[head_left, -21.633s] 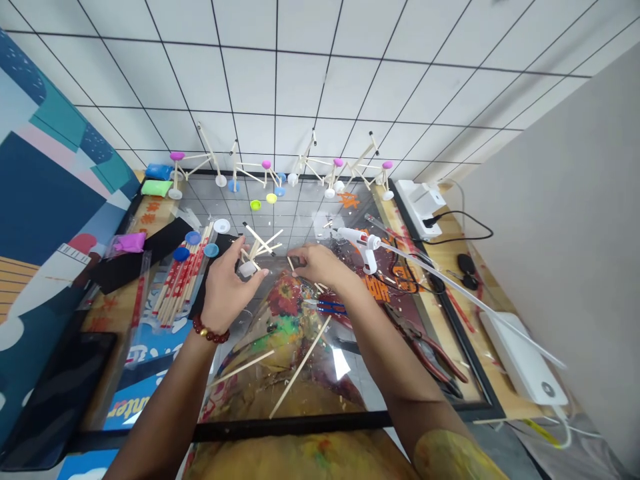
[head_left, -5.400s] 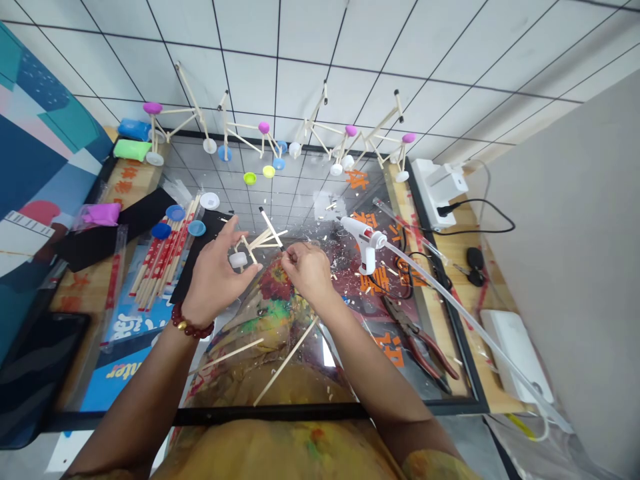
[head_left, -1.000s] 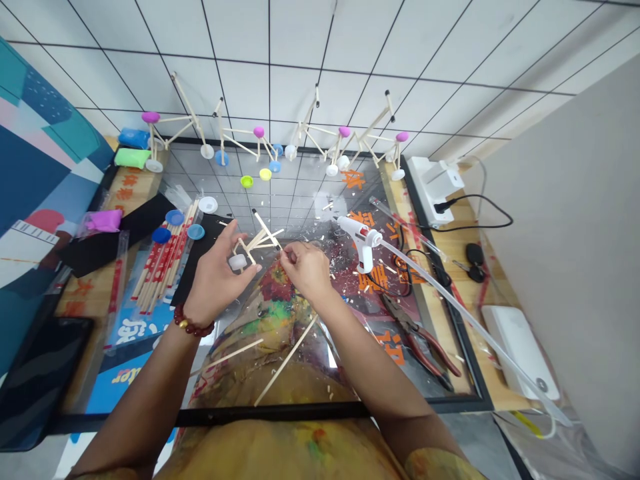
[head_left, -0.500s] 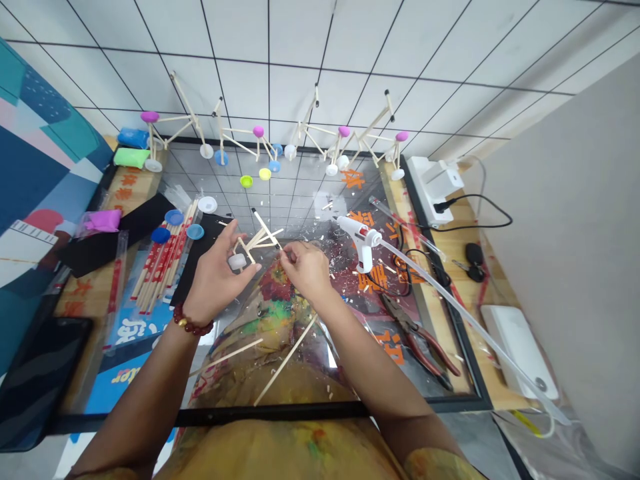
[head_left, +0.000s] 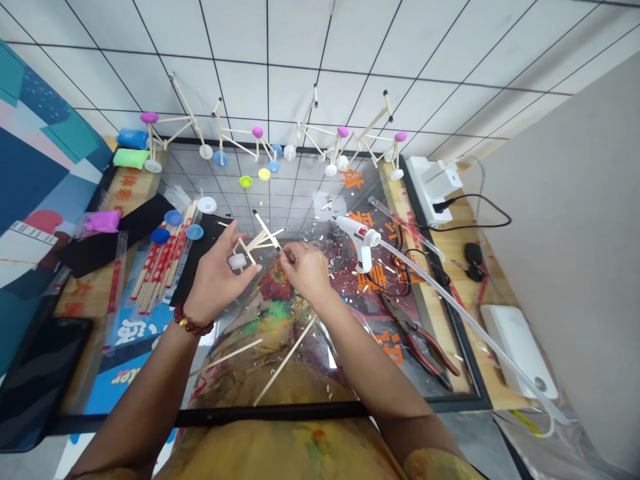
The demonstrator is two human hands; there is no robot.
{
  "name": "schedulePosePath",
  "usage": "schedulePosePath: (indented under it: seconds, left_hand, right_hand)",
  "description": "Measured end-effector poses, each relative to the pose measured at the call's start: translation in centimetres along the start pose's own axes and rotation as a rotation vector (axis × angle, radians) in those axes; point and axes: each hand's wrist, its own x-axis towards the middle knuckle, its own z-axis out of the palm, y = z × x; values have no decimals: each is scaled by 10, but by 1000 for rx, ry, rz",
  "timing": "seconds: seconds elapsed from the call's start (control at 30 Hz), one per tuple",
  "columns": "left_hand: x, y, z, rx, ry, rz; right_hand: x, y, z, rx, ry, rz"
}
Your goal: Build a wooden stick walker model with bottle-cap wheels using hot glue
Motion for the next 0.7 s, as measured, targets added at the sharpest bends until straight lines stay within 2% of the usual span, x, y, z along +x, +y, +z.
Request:
schedulePosePath:
  seconds: [0.3,0.5,0.7]
  left_hand:
    - [-1,4,4,-43,23,-31]
    - [-2,6,1,-47,35,-9]
    - [-3,7,0,-44,30,9]
  right_hand:
    - [3,1,6,-6,28,38]
    - [1,2,3,43,107,18]
    - [1,0,0,85,108,45]
